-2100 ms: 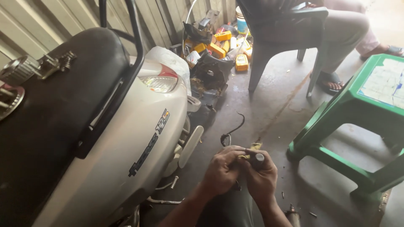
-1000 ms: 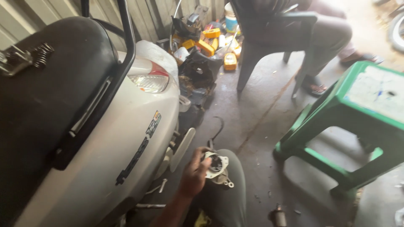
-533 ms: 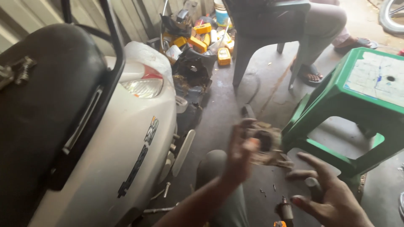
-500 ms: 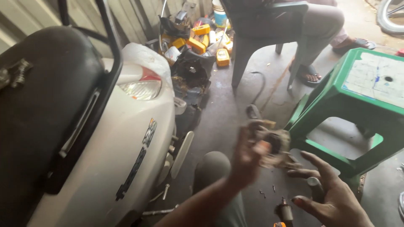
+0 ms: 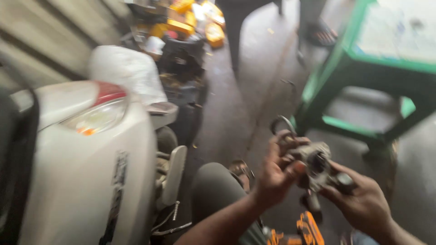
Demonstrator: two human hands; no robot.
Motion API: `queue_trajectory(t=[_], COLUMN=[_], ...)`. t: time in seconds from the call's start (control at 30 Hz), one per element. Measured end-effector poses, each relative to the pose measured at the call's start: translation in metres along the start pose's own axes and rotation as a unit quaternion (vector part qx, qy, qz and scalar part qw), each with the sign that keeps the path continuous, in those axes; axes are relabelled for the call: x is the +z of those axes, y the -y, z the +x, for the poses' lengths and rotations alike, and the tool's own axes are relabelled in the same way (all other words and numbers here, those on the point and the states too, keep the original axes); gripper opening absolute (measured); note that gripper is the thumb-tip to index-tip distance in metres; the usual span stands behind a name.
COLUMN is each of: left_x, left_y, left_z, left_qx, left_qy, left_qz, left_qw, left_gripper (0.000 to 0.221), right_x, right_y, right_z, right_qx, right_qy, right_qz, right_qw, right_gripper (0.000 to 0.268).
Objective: Disassembling and inspecting a motorcycle starter motor using a screwdriver.
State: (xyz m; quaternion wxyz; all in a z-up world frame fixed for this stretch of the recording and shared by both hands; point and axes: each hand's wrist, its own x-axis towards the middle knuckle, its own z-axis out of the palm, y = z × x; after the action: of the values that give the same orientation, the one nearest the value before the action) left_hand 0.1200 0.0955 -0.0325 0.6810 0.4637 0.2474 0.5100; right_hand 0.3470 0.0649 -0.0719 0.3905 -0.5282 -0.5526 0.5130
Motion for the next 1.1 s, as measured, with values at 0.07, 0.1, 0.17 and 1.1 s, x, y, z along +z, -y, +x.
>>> queue_trajectory(t=[0.07,0.1,0.17,1.1], left_x=[0.0,-0.001,0.0,0.009], left_y=[0.01,0.013,0.018,0.055], left_z=[0.007,0.012,0.016,-0.006], left_qx=[-0.004,0.021,-0.02,-0.189], left_qy=[0.001,-0.009,-0.02,-0.007], left_qz=[0.016,0.038,0.001,-0.059], left_qw=[1.0,0.999,1.0,0.98], left_gripper=[0.086,0.081,0.076,0.078], right_x=[0.0,-0.001,-0.008,-0.03], right_y=[0.0,0.002,-0.003,0.043], right_z=[-0.004,-0.001,-0.006,-0.01], right_qx=[0.029,0.037,0.056,-0.142], right_qy=[-0.008,0.003,0.007,-0.074], right_qz=[0.011,0.014,0.062,-0.157], right_qw=[0.999,0.999,0.996,0.974], right_gripper=[0.064,0.063,0.06,0.019])
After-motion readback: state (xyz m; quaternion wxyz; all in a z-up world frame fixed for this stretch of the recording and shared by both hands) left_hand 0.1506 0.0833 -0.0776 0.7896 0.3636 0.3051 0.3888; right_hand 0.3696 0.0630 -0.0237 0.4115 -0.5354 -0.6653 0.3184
